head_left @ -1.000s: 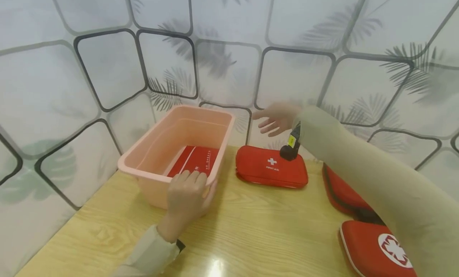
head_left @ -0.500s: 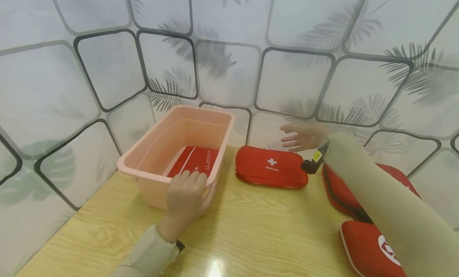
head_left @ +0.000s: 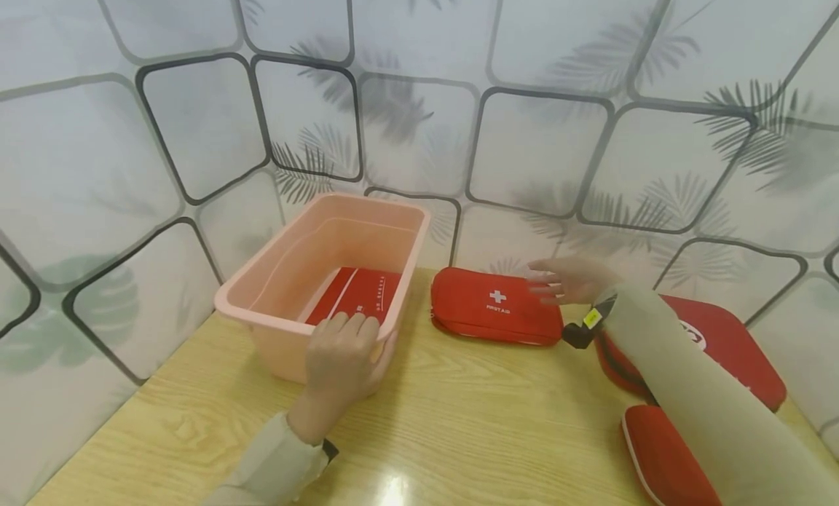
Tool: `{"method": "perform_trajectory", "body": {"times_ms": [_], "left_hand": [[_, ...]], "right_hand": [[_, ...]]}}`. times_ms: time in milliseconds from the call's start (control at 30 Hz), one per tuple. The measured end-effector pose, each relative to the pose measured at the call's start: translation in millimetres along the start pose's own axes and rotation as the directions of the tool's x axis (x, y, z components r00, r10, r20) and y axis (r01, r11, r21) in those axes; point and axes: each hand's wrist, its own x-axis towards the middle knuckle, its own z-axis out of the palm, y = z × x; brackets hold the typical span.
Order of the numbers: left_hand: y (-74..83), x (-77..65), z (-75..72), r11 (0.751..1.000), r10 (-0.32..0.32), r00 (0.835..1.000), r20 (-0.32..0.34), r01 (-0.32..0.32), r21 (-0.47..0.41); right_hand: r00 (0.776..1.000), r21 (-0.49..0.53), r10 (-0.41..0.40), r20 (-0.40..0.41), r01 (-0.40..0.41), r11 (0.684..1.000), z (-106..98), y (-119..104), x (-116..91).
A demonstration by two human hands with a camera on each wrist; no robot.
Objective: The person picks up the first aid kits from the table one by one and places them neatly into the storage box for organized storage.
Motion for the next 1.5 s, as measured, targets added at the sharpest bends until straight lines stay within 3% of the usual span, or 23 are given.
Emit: {"method": "perform_trajectory", "body": {"times_ms": [67, 200, 300, 400, 600, 767, 867, 1200, 1500], "left_hand": [[-0.2, -0.3, 0.0, 1.0, 0.0, 1.0, 0.001, 0.0, 0.0], [-0.1, -0.7, 0.3, 1.0, 0.001, 1.0, -0.004, -0.001, 0.004], [0.1, -0.9, 0.7, 1.0, 0.0, 1.0, -0.006, 0.0, 0.007], [0.0, -1.0, 0.8, 1.0, -0.003, 1.0, -0.004, 0.003, 0.009], [-0.1, -1.5, 1.0, 1.0, -0.008, 1.0, -0.005, 0.008, 0.011], [-0.2, -1.3, 0.6, 1.0, -0.007, 1.0, 0.002, 0.007, 0.004], [-0.1, -1.4, 0.3, 1.0, -0.008, 1.0, 0.005, 0.008, 0.002], [0.0, -1.4, 0.2, 1.0, -0.017, 1.0, 0.011, 0.017, 0.001], [0.3, -0.9, -0.4, 1.0, -0.016, 1.0, -0.005, 0.016, 0.009]], "right_hand": [[0.999, -0.147, -0.042, -0.03, 0.037, 0.989, 0.2, 6.8, 5.3], [0.989, -0.37, -0.096, -0.114, 0.047, 0.928, 4.8, 15.6, 15.9], [0.979, -0.5, -0.141, -0.145, 0.05, 0.865, 11.2, 18.0, 22.1], [0.972, -0.617, -0.206, -0.117, 0.091, 0.782, 17.0, 18.7, 27.4], [0.953, -0.735, -0.301, -0.023, 0.188, 0.652, 29.2, 18.9, 39.7], [0.918, -0.838, -0.397, 0.016, 0.229, 0.496, 33.3, 19.2, 51.5], [0.907, -0.87, -0.42, 0.031, 0.232, 0.436, 33.6, 18.1, 57.8], [0.924, -0.902, -0.375, 0.073, 0.221, 0.37, 29.5, 2.4, 76.8], [0.936, -0.919, -0.347, 0.06, 0.188, 0.348, 13.9, -1.5, 105.4]]}}
